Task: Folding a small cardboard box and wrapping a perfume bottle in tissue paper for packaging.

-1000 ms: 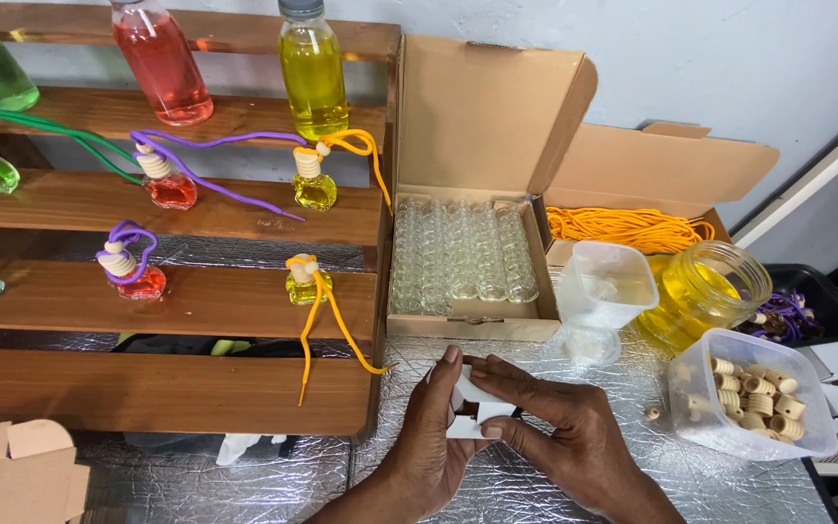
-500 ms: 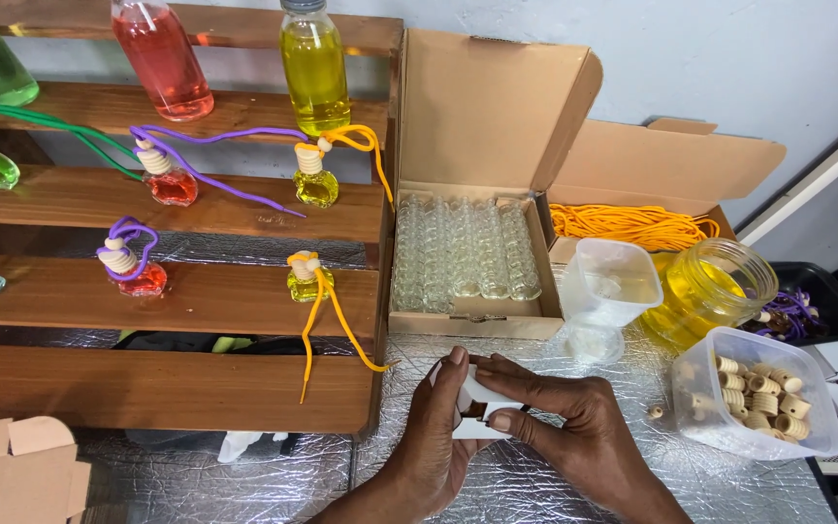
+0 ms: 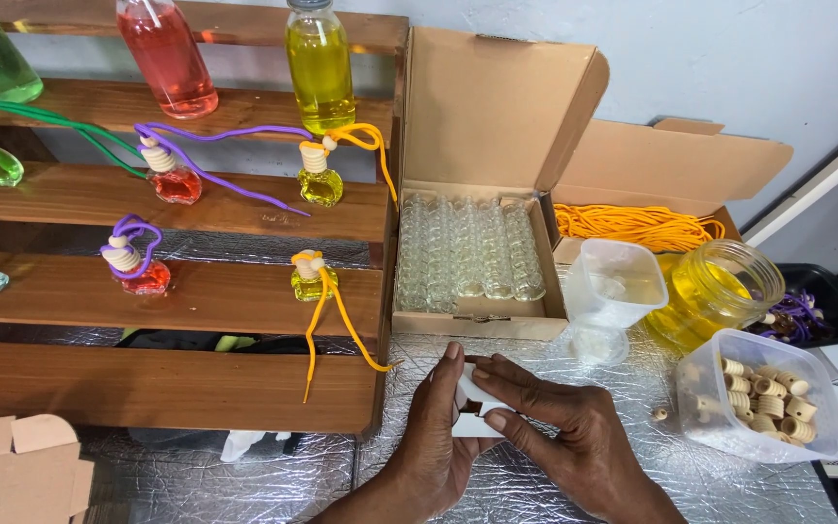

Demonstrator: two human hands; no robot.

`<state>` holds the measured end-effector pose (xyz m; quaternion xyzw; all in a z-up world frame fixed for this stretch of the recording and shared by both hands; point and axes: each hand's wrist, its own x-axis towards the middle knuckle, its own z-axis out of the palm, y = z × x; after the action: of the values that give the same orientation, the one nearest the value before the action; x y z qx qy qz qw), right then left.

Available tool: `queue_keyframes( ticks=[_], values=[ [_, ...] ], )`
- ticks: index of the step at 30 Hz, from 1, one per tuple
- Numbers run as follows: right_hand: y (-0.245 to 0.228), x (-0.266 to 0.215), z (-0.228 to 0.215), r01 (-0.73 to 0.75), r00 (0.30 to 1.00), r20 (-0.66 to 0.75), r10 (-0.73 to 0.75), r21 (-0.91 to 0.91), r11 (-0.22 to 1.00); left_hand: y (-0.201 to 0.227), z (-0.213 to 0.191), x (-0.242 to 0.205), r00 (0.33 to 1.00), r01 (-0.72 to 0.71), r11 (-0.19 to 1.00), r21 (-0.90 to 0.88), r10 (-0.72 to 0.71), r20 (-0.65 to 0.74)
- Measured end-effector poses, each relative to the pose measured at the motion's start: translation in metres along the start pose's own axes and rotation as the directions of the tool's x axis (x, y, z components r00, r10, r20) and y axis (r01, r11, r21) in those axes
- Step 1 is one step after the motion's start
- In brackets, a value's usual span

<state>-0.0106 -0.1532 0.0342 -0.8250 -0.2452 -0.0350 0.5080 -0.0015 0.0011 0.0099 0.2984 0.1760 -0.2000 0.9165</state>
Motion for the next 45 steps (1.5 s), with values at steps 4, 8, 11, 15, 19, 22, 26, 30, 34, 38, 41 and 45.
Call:
queue_keyframes(
  ticks=[4, 8, 11, 15, 19, 22, 26, 30, 34, 38, 41, 45],
  values=[
    [0.002, -0.001, 0.001, 0.079, 0.997, 0.015, -0.078, -0.074, 0.994, 0.001, -0.002, 0.003, 1.0, 0.029, 0.999, -0.017, -0.029, -0.008],
    [-0.002, 0.0, -0.001, 0.196, 0.98, 0.072, -0.187, -0.165, 0.967, 0.004, 0.001, 0.002, 0.998, 0.045, 0.999, 0.011, -0.044, -0.039],
    [0.003, -0.001, -0.005, 0.284, 0.956, 0.143, -0.257, -0.218, 0.934, 0.003, 0.0, 0.003, 0.996, 0.053, 0.999, 0.003, -0.053, -0.068],
    [0.009, -0.001, 0.003, 0.497, 0.866, 0.206, -0.456, -0.468, 0.731, 0.004, -0.007, 0.008, 0.976, 0.151, 0.988, 0.028, -0.145, -0.161],
    [0.01, 0.003, 0.002, 0.543, 0.821, 0.194, -0.537, -0.554, 0.631, 0.004, -0.008, 0.015, 0.986, 0.118, 0.992, -0.039, -0.122, -0.118],
    [0.01, -0.001, -0.003, 0.549, 0.812, 0.221, -0.541, -0.606, 0.576, 0.0, -0.013, 0.013, 0.995, 0.103, 0.995, 0.013, -0.103, -0.009],
    [0.009, -0.002, -0.015, 0.553, 0.785, 0.237, -0.573, -0.685, 0.475, 0.012, 0.002, 0.0, 0.999, -0.029, 0.968, 0.25, 0.02, 0.038],
    [-0.015, 0.006, -0.019, 0.499, 0.855, 0.126, -0.502, -0.461, 0.734, 0.013, 0.005, -0.001, 0.985, -0.127, 0.89, 0.438, 0.165, -0.048],
    [-0.005, -0.001, -0.006, -0.026, 0.872, -0.474, -0.127, -0.303, 0.953, 0.007, 0.002, -0.009, 0.975, -0.223, 0.795, 0.564, 0.173, 0.14],
    [0.002, 0.006, -0.003, -0.481, 0.772, -0.376, 0.513, 0.183, 0.858, -0.004, -0.001, -0.015, 0.952, -0.3, 0.576, 0.76, 0.232, 0.2],
    [0.002, 0.007, 0.009, -0.524, 0.792, -0.291, 0.537, 0.129, 0.842, -0.02, -0.008, -0.012, 0.909, -0.382, 0.434, 0.816, 0.338, 0.246],
    [-0.01, 0.012, 0.025, -0.542, 0.818, -0.324, 0.474, -0.164, 0.824, -0.03, -0.013, -0.005, 0.81, -0.448, 0.329, 0.831, 0.542, 0.223]
  ],
)
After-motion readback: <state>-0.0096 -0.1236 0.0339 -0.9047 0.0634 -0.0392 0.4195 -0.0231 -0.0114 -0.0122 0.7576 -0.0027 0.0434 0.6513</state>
